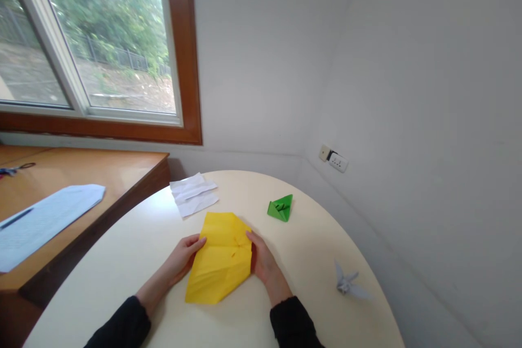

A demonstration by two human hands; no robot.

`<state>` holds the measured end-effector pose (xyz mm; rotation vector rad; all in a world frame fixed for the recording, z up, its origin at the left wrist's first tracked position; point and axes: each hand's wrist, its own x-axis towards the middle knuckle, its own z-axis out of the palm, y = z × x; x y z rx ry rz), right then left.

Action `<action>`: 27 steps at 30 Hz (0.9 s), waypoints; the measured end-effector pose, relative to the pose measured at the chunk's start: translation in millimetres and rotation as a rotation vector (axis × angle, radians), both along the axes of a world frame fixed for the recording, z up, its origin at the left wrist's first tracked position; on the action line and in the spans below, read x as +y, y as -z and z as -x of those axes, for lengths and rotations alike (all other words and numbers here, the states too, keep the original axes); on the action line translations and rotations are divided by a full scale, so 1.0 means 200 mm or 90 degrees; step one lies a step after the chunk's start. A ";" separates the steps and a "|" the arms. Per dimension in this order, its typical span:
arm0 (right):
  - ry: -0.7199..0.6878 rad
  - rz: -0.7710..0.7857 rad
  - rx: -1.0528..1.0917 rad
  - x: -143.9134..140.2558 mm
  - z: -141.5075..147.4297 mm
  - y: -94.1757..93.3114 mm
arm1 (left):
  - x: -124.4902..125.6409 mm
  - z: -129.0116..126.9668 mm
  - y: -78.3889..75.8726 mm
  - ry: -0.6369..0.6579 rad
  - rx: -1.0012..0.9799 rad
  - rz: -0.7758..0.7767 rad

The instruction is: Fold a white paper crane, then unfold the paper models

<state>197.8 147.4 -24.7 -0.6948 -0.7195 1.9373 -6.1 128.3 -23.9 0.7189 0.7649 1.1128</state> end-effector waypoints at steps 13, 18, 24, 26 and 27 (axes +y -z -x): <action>0.167 -0.112 -0.171 0.15 -0.04 0.07 | 0.08 0.04 -0.05 -0.068 0.056 0.029; 0.263 -0.167 -0.288 0.17 -0.01 0.10 | 0.09 0.06 -0.03 -0.080 0.078 0.006; 0.342 -0.195 -0.323 0.19 -0.02 0.13 | 0.11 0.07 0.01 -0.085 0.079 -0.025; 0.353 -0.196 -0.320 0.19 -0.03 0.14 | 0.11 0.07 0.02 -0.085 0.081 -0.035; 0.354 -0.196 -0.316 0.20 -0.03 0.15 | 0.11 0.07 0.02 -0.086 0.080 -0.038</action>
